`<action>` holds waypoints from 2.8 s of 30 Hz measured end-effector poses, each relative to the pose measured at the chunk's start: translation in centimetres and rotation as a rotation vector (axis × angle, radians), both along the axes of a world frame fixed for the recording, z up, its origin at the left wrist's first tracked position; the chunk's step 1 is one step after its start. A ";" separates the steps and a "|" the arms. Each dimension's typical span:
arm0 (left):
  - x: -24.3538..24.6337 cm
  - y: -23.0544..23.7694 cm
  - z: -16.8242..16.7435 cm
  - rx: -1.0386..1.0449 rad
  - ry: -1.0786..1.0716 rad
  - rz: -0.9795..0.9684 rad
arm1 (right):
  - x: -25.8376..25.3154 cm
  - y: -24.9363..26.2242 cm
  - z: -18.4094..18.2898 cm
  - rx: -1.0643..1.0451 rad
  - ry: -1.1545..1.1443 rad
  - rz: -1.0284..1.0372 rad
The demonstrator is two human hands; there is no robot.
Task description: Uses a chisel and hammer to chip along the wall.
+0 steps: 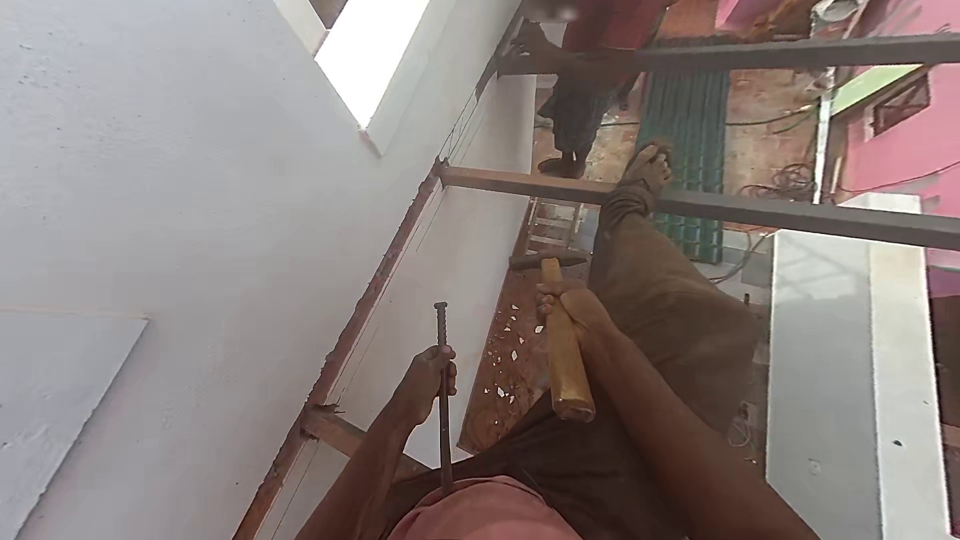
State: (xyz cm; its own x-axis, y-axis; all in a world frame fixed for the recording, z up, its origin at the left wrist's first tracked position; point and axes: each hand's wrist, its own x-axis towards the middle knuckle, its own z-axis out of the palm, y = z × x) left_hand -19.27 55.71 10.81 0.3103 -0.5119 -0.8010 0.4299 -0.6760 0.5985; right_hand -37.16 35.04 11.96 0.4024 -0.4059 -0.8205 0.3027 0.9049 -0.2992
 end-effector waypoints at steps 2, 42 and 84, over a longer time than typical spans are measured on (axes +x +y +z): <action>-0.1 -0.8 1.3 0.035 -0.012 -0.147 | -0.1 -0.1 0.0 -0.015 0.006 -0.022; 20.9 -56.7 -0.6 -0.389 -1.186 -1.485 | 10.1 -23.0 -6.4 -1.214 0.276 -0.382; 20.9 -58.4 -8.7 -0.083 -1.206 -1.700 | 9.6 -26.0 -13.2 -0.670 0.131 -0.065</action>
